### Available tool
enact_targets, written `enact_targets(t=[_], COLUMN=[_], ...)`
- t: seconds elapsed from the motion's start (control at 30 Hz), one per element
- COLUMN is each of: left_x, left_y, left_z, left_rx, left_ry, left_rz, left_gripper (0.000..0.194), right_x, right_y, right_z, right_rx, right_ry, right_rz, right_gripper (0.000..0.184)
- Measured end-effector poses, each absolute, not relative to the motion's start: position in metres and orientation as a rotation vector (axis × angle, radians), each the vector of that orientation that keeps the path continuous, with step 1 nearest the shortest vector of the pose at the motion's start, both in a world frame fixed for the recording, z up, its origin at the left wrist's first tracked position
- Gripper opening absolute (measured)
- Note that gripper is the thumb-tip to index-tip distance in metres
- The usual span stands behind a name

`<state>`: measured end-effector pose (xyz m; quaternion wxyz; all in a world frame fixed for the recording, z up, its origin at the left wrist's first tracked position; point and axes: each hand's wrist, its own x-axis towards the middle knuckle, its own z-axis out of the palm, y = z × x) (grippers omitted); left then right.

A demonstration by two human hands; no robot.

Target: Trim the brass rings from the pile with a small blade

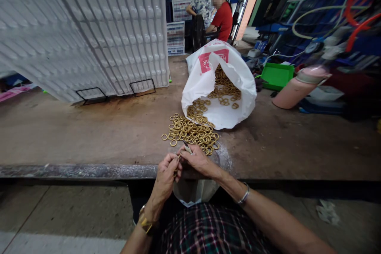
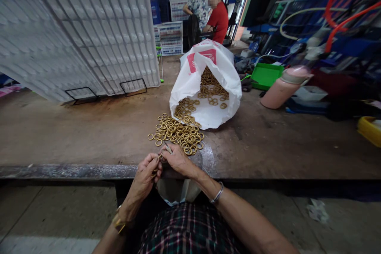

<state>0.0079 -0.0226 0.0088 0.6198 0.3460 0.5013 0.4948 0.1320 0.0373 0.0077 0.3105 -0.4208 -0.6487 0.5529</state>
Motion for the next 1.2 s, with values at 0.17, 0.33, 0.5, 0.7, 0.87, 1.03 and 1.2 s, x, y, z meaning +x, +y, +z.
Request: enact_targets(t=[0.17,0.33,0.5,0.7,0.87,1.03,1.2], left_x=[0.007,0.008,0.008,0.009,0.009,0.008,0.010], left_y=[-0.023,-0.022,-0.022,-0.022,-0.023,-0.031,-0.034], left_z=[0.008,0.005,0.003,0.003,0.000,0.009,0.012], left_rx=[0.749,0.723,0.749,0.741,0.794,0.813,0.578], left_ry=[1.107,1.109,1.144,1.180,1.207,1.111,0.939], left_rz=[1.147,1.195,1.191,1.179,1.186,1.141,1.200], left_gripper=[0.031,0.030,0.030,0.030,0.029,0.029,0.027], right_x=[0.131,0.135,0.137,0.136,0.136,0.137,0.129], right_y=[0.039,0.035,0.030,0.028,0.027,0.038,0.049], right_z=[0.003,-0.008,-0.020,-0.019,-0.011,-0.005,-0.003], right_rx=[-1.202,-1.215,-1.167,-1.201,-1.262,-1.495,-1.509], right_ry=[-1.693,-2.040,-2.350,-2.430,-2.502,-2.551,-2.478], right_rz=[1.386,1.017,0.717,0.651,0.626,0.512,0.463], right_gripper=[0.017,0.017,0.014,0.018,0.022,0.025,0.028])
